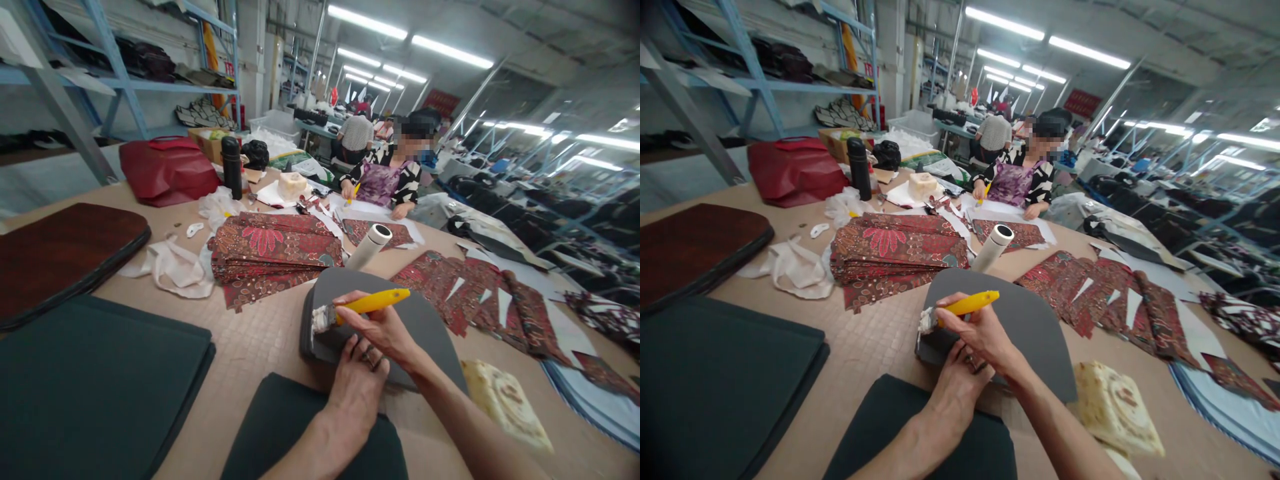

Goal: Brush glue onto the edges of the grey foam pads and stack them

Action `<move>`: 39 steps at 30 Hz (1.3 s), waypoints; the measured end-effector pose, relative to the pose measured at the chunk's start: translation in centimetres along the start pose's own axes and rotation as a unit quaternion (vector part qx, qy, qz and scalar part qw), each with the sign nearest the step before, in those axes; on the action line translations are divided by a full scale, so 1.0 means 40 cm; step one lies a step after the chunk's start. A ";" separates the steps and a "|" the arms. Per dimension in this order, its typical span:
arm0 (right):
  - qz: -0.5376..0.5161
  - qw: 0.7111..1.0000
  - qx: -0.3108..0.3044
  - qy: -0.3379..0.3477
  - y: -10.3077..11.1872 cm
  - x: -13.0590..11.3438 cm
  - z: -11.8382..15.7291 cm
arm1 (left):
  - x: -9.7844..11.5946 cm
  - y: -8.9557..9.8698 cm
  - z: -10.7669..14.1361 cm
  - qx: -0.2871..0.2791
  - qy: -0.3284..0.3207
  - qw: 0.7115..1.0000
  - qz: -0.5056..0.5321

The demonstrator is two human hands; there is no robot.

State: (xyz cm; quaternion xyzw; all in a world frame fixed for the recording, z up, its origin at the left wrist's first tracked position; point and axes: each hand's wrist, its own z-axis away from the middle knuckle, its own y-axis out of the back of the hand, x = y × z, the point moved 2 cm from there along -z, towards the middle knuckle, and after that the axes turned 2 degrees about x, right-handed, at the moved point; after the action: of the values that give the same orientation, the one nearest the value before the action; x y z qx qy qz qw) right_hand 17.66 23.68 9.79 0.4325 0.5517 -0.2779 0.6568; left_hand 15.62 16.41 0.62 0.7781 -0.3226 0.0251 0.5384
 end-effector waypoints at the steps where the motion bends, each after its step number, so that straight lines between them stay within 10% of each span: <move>1: -0.006 1.000 -0.012 -0.008 0.001 0.000 0.004 | 0.000 -0.002 0.001 -0.001 0.011 1.000 0.004; 6: -0.037 0.995 -0.079 -0.050 -0.009 0.007 0.010 | -0.003 -0.030 0.006 0.067 0.028 0.997 -0.017; 20: 0.024 0.997 0.029 0.062 0.050 0.026 -0.243 | -0.024 -0.035 0.013 0.251 -0.025 0.966 -0.053; 29: 0.049 0.987 0.132 0.080 0.190 0.081 -0.310 | -0.015 -0.004 -0.021 0.401 -0.011 0.916 -0.034; 39: 0.047 0.990 0.092 0.099 0.199 0.089 -0.303 | -0.025 -0.033 -0.019 0.414 -0.010 0.910 -0.013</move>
State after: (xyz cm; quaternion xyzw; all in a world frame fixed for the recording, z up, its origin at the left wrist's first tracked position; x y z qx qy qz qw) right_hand 19.33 38.43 8.22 0.5421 0.5648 -0.2526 0.5687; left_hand 15.76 17.80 -0.51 0.9354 -0.2785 0.1418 0.1652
